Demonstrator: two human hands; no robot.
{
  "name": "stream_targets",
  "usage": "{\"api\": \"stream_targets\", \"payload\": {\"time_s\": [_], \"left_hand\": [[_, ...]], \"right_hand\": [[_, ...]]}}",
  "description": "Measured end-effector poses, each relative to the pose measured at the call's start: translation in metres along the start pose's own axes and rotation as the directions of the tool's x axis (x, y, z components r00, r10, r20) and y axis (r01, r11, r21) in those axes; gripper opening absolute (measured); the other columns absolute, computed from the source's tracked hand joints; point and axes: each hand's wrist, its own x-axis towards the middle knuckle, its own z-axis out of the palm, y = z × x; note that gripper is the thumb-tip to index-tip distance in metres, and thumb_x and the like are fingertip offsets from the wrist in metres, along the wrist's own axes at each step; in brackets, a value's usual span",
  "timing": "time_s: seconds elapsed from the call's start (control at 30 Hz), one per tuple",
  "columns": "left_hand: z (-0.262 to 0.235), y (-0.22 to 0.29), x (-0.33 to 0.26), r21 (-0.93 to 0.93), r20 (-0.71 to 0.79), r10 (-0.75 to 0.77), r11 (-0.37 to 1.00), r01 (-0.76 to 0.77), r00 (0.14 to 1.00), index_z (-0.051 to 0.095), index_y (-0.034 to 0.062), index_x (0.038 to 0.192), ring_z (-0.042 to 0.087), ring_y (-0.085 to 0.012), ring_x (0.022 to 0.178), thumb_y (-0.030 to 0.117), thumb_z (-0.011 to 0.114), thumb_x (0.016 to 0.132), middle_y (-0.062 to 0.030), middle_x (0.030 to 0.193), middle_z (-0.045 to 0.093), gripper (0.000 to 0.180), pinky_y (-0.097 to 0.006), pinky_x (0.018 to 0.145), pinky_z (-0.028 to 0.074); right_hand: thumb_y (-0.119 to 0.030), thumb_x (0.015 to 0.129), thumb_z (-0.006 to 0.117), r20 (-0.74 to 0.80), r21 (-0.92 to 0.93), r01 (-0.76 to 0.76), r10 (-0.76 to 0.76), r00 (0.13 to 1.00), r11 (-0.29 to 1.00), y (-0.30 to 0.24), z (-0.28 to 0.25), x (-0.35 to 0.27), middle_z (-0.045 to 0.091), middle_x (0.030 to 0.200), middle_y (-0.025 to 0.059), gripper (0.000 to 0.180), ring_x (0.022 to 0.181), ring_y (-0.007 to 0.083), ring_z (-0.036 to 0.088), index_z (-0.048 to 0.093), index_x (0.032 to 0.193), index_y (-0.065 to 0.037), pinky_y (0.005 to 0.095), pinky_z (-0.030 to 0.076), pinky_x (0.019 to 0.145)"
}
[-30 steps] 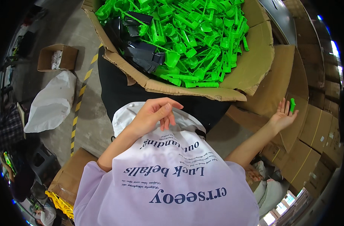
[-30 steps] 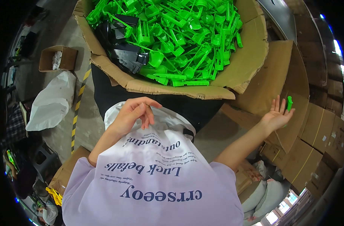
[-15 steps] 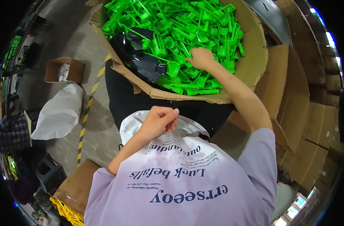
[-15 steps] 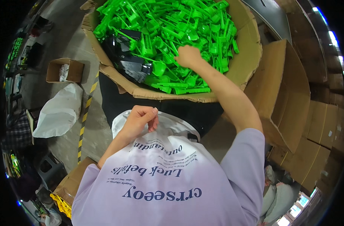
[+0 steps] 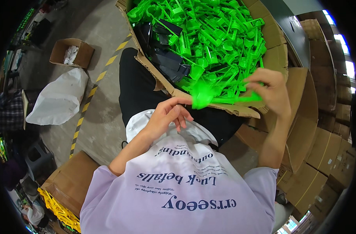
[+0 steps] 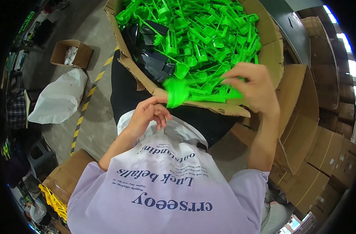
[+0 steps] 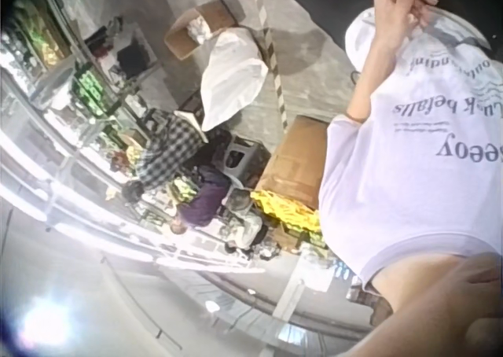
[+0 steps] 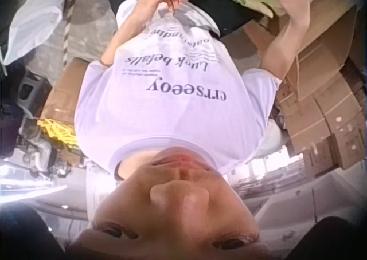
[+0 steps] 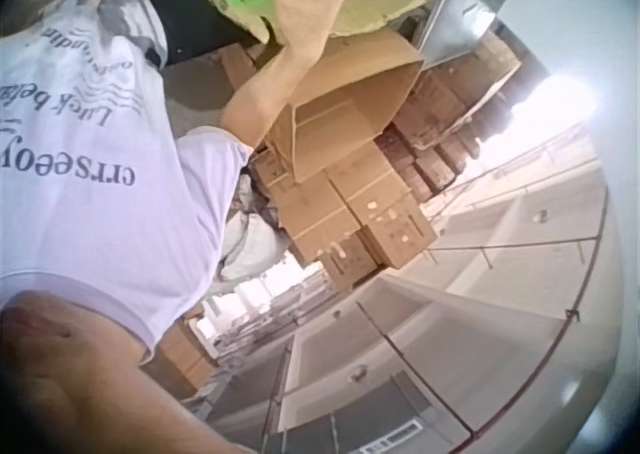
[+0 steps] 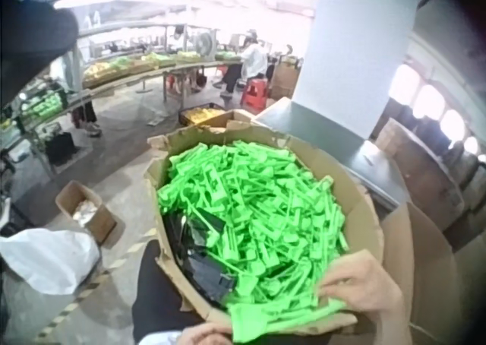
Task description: The person assembles black and green plastic housing components by hand.
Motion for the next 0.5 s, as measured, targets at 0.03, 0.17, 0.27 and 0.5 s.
{"api": "stream_targets", "payload": {"time_s": [0.03, 0.17, 0.27, 0.5], "left_hand": [[0.002, 0.001, -0.001, -0.051, 0.007, 0.066, 0.997, -0.065, 0.998, 0.057, -0.0029, 0.108, 0.061, -0.0149, 0.06, 0.04, 0.045, 0.097, -0.0119, 0.076, 0.064, 0.045, -0.024, 0.048, 0.047], [-0.007, 0.007, -0.005, 0.014, -0.074, -0.03, 0.999, 0.031, 0.997, 0.061, -0.0019, 0.102, 0.053, -0.0101, 0.049, 0.026, 0.056, 0.094, -0.0078, 0.066, 0.061, 0.029, -0.022, 0.043, 0.041], [-0.024, -0.004, -0.01, -0.075, -0.164, -0.007, 0.997, -0.005, 0.986, 0.062, -0.0001, 0.095, 0.049, -0.0083, 0.045, 0.023, 0.059, 0.092, -0.0054, 0.061, 0.058, 0.024, -0.022, 0.041, 0.037], [-0.012, -0.003, -0.017, 0.033, -0.168, -0.1, 0.994, 0.107, 0.981, 0.063, 0.0031, 0.089, 0.049, -0.0067, 0.046, 0.024, 0.059, 0.092, -0.0029, 0.061, 0.058, 0.022, -0.02, 0.041, 0.036]], "right_hand": [[-0.011, 0.075, 0.071, 0.049, -0.038, 0.097, -0.095, 0.994, 0.995, -0.009, 0.012, 0.006, 0.064, 0.072, 0.009, 0.015, 0.064, 0.0196, 0.06, 0.067, 0.082, 0.001, 0.0291, 0.045, 0.06], [-0.015, 0.077, 0.07, 0.092, 0.023, 0.345, -0.345, 0.934, 0.938, -0.019, 0.056, 0.034, 0.063, 0.072, 0.0085, 0.017, 0.061, 0.0206, 0.058, 0.066, 0.084, 0.0, 0.0293, 0.045, 0.057], [-0.026, 0.081, 0.067, 0.105, 0.287, -0.066, 0.037, 0.994, 0.956, -0.014, 0.062, 0.076, 0.065, 0.074, 0.0084, 0.024, 0.064, 0.0236, 0.06, 0.066, 0.085, -0.002, 0.0316, 0.047, 0.059], [-0.037, 0.078, 0.069, 0.249, -0.61, 0.2, -0.054, 0.967, 0.766, -0.002, 0.156, 0.149, 0.066, 0.082, 0.0124, 0.031, 0.077, 0.0309, 0.064, 0.064, 0.082, -0.006, 0.0417, 0.05, 0.068]]}}
